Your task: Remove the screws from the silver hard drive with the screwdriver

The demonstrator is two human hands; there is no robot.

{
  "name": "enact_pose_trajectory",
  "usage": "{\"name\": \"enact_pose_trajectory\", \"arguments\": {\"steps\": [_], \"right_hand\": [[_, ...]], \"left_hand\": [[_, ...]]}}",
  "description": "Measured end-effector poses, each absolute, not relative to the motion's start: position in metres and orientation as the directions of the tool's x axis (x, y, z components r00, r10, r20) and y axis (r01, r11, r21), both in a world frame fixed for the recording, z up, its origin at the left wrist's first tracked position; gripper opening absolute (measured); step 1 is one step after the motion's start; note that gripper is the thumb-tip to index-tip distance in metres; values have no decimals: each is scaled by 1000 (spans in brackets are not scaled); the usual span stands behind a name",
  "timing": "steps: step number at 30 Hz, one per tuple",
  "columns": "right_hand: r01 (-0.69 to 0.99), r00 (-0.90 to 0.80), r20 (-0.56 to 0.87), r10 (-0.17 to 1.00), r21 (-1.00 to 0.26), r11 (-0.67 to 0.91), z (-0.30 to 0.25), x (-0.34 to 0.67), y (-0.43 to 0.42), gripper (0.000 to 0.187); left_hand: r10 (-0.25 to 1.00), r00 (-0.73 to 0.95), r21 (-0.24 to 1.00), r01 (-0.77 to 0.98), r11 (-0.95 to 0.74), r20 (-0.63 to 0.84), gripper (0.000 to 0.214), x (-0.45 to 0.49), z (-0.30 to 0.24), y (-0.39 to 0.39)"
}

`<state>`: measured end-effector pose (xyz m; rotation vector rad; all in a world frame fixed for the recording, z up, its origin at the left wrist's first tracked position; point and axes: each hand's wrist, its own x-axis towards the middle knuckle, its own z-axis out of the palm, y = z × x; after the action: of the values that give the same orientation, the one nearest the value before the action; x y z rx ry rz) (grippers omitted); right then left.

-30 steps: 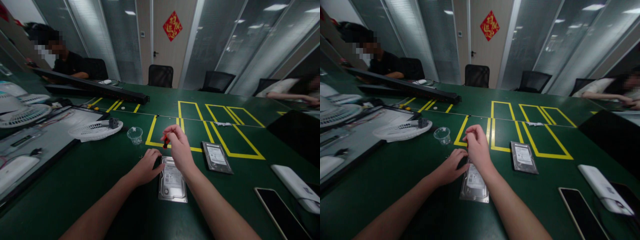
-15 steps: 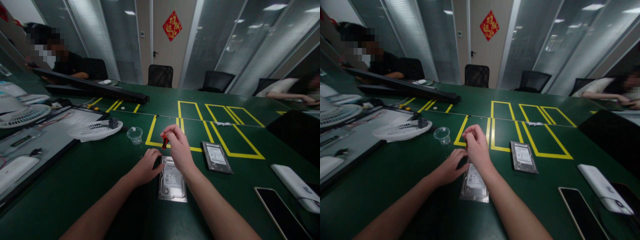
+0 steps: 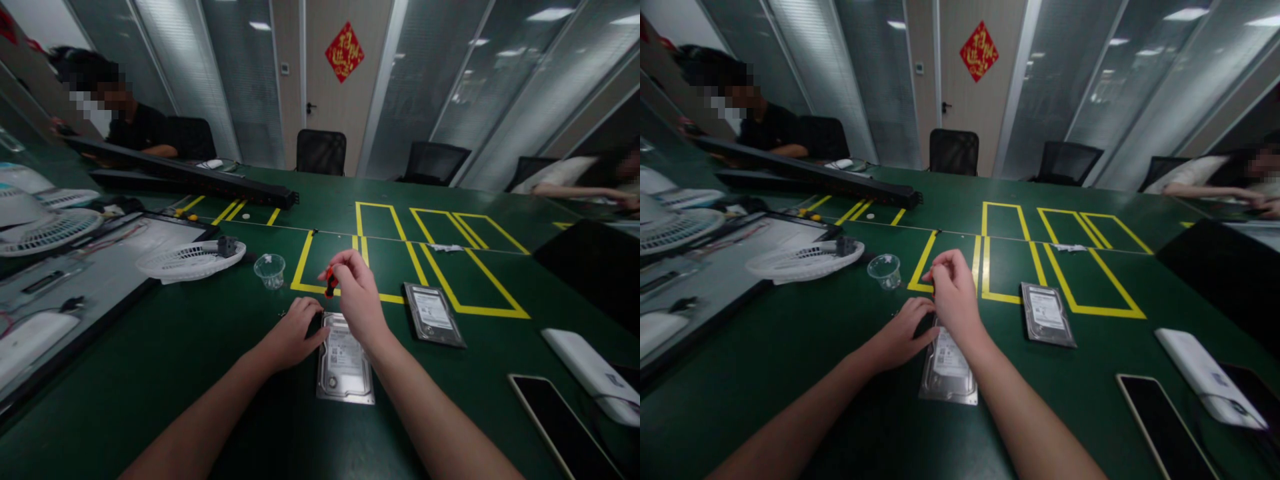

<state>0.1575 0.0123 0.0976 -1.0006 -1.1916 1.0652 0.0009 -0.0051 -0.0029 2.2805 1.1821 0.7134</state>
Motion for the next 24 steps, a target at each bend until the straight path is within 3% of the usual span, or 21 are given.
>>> {"name": "enact_pose_trajectory", "arguments": {"steps": [24], "right_hand": [[-73,44,234,971,-969,237,100,157,9,6]], "left_hand": [[838,482,604,596,-529,258,26,1,-5,-5]]}}
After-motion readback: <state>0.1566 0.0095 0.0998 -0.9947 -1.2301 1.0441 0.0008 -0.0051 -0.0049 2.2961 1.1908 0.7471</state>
